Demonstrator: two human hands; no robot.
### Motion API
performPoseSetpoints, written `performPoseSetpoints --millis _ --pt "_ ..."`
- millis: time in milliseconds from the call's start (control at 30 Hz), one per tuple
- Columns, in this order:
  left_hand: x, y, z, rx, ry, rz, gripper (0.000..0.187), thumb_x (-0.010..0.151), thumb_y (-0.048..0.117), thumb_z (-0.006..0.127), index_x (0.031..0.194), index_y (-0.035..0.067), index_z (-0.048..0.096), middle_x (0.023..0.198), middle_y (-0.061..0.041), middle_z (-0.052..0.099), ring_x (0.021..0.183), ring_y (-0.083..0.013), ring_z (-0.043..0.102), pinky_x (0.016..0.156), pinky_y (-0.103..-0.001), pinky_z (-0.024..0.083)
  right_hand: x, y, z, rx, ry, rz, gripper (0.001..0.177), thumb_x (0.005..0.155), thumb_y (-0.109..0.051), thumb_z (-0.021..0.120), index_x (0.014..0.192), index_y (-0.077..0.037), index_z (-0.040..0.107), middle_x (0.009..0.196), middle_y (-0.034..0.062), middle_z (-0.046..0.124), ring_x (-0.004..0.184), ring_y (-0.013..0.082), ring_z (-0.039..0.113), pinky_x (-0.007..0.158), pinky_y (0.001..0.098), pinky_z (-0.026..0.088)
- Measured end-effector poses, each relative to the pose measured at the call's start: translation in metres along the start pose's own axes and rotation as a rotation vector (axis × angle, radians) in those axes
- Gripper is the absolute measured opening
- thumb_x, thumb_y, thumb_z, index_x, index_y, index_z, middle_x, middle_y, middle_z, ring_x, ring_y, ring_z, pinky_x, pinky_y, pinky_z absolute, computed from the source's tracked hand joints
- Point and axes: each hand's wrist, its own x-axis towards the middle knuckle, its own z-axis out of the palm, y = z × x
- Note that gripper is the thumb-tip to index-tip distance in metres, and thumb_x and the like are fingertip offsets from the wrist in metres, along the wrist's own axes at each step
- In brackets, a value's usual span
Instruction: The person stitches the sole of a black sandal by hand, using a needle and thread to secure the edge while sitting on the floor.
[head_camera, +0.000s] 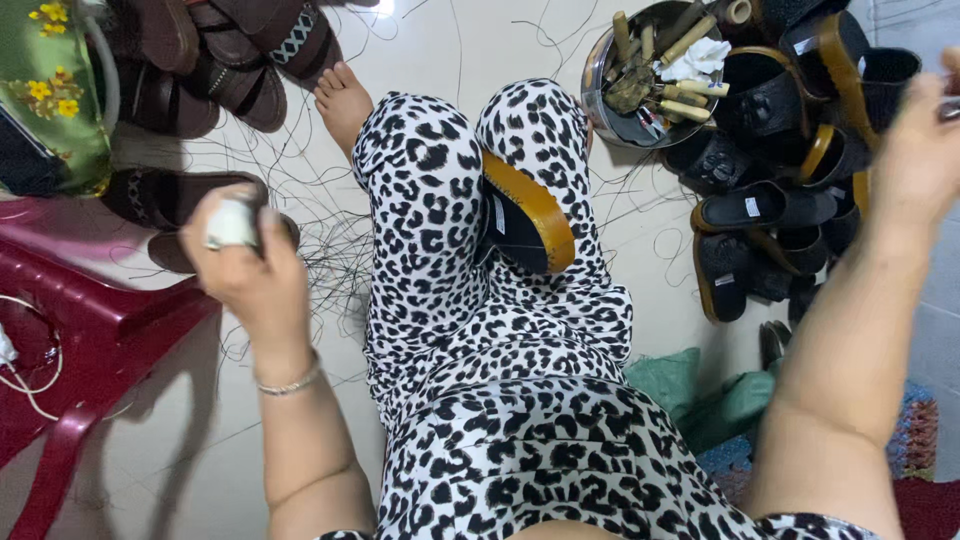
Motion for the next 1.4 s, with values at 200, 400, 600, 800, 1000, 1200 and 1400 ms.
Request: performPoseSetpoints --millis 200,400,600,800,1000,1200,1400 --pt "0.002 0.113 0.009 -0.965 -0.905 -0.49 0.013 0.1 0.016 0.061 0.112 0.015 0.065 0.076 0.005 0.06 0.053 -0.003 0.047 0.045 -0.014 0.042 0.019 -0.258 -0.045 0.614 -0.275 -0.118 0.018 0.101 0.009 0.07 0.118 0.003 0.075 0.119 0.0194 0.069 0.113 0.0362 0.059 0.103 0.0506 0.045" --pt "0.006 0.137 0.0 -1.265 -1.332 0.069 0.067 0.085 0.047 0.07 0.12 -0.01 0.063 0.095 -0.019 0.063 0.065 -0.0161 0.054 0.055 -0.027 0.049 0.029 -0.308 -0.079 0.996 -0.891 -0.019 0.029 0.101 -0.014 0.063 0.126 -0.004 0.073 0.104 0.0229 0.075 0.087 0.0376 0.071 0.077 0.047 0.053" --pt "-0.028 0.112 0.042 -0.494 -0.413 0.223 0.036 0.097 0.045 0.065 0.116 0.016 0.075 0.088 0.0 0.052 0.057 -0.0224 0.06 0.05 -0.034 0.052 0.018 -0.312 -0.1 0.952 -0.931 -0.089 0.016 0.095 -0.019 0.068 0.098 -0.011 0.081 0.074 0.0089 0.067 0.063 0.0251 0.067 0.062 0.0352 0.055" --pt "-0.045 0.125 0.07 -0.37 -0.22 0.231 0.056 0.094 0.041 0.072 0.054 0.01 0.048 0.071 0.0 0.042 0.045 -0.0237 0.051 0.039 -0.034 0.041 -0.001 -0.329 -0.07 1.666 -0.703 0.212 0.042 0.111 -0.024 0.043 0.085 -0.002 0.067 0.09 0.0199 0.074 0.06 0.0133 0.065 0.046 0.0174 0.05" --pt "-0.045 0.127 0.076 -0.182 -0.239 0.236 0.058 0.095 0.046 0.067 0.053 0.014 0.045 0.066 0.001 0.041 0.045 -0.0221 0.053 0.04 -0.032 0.042 -0.011 -0.32 -0.032 1.46 -0.555 0.318 0.048 0.113 -0.02 0.04 0.072 -0.001 0.054 0.053 0.0096 0.051 0.033 0.0123 0.045 0.031 0.0218 0.037" --pt "-0.019 0.13 0.052 -0.46 -0.32 0.154 0.037 0.093 0.042 0.074 0.089 0.004 0.072 0.076 -0.007 0.055 0.058 -0.033 0.065 0.048 -0.04 0.052 0.017 -0.344 -0.08 1.324 -0.556 0.17 0.049 0.111 -0.025 0.046 0.071 -0.003 0.062 0.058 0.012 0.061 0.038 0.0137 0.049 0.037 0.0235 0.04" --pt "-0.009 0.11 0.027 -1.361 -0.615 -0.062 0.028 0.09 0.015 0.076 0.114 0.003 0.069 0.094 -0.006 0.066 0.088 -0.0175 0.066 0.076 -0.035 0.056 0.027 -0.369 -0.107 1.183 -0.405 -0.26 0.018 0.095 -0.026 0.069 0.092 -0.011 0.079 0.108 0.0144 0.074 0.073 0.0275 0.071 0.065 0.035 0.059"
